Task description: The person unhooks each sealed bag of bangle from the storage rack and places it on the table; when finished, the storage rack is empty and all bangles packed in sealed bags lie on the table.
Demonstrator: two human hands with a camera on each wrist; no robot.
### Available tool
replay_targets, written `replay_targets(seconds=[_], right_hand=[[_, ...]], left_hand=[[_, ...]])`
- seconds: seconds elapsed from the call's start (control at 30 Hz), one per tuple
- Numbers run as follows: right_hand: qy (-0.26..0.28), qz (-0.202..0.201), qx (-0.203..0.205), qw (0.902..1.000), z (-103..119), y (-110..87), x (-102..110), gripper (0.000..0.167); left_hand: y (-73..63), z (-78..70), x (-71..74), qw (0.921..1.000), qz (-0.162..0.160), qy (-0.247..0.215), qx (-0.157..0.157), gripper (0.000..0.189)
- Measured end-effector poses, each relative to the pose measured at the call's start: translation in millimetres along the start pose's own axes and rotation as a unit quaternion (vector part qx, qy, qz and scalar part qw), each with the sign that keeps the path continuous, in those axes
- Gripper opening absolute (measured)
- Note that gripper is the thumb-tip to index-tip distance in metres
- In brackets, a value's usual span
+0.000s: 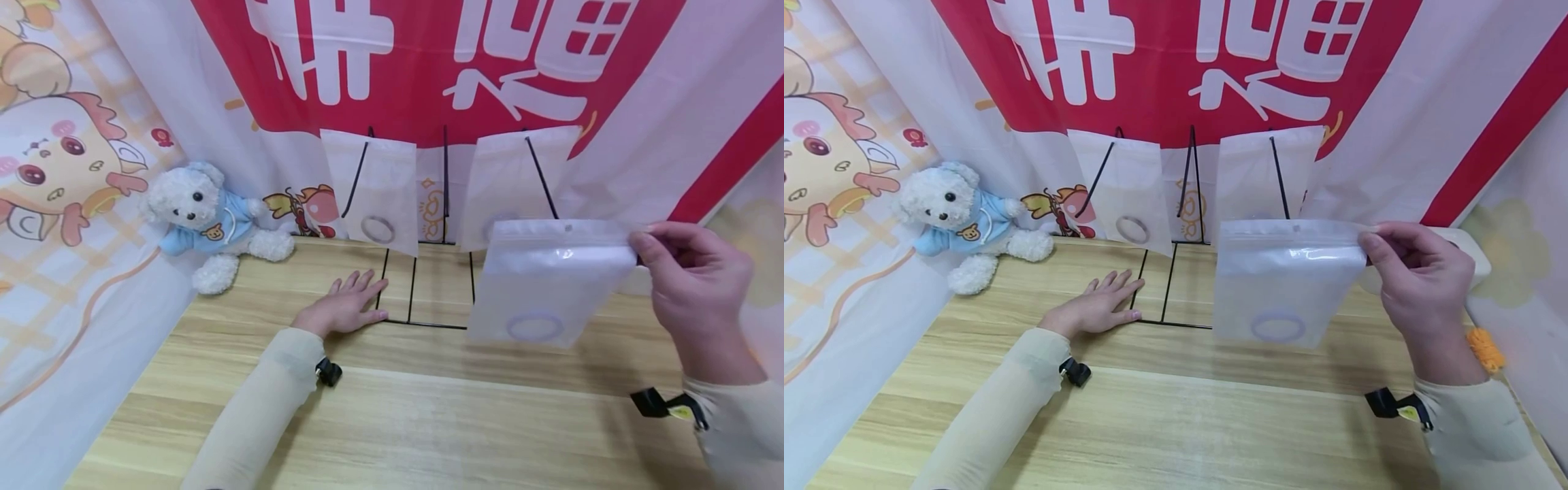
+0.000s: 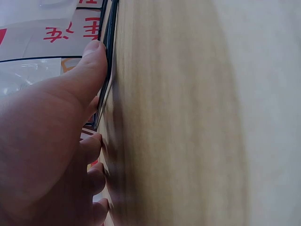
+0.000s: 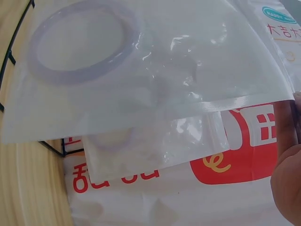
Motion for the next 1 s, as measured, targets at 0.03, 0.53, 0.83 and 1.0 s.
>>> replay_targets(seconds=[0.03, 0.53, 0.83, 1.0], right_hand=[[0.003, -0.002, -0.005, 1.0, 0, -0.2, 1, 0.025], [0.226, -0.084, -0.072, 0.9678, -25, 0.2, 38, 0.008], [0.349, -0.078, -0.061, 0.932, -46, 1.2, 57, 0.018], [0.27, -0.082, -0.101, 0.9541, -67, 0.2, 74, 0.022]], left_hand=[[-0.7, -1.1, 0.9, 1.0, -0.001, 0.001, 0.0, 0.078], [-3.2, 0.4, 2.6, 0.9997, -0.005, -0.022, -0.011, 0.081], [-2.1, 5.0, 1.6, 0.9996, -0.009, -0.024, -0.011, 0.08], [-3.6, 3.4, 3.2, 0.9998, -0.009, -0.015, -0.012, 0.08]])
Point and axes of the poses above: each hand's wrist, its own y-axis towards the middle knuckle, its own x-axis out of the back of the hand, z = x × y, the point moved 10 cm from there along y, towards the middle knuckle, and after that the axes turned 10 degrees about -z, right-handed, at the moved point
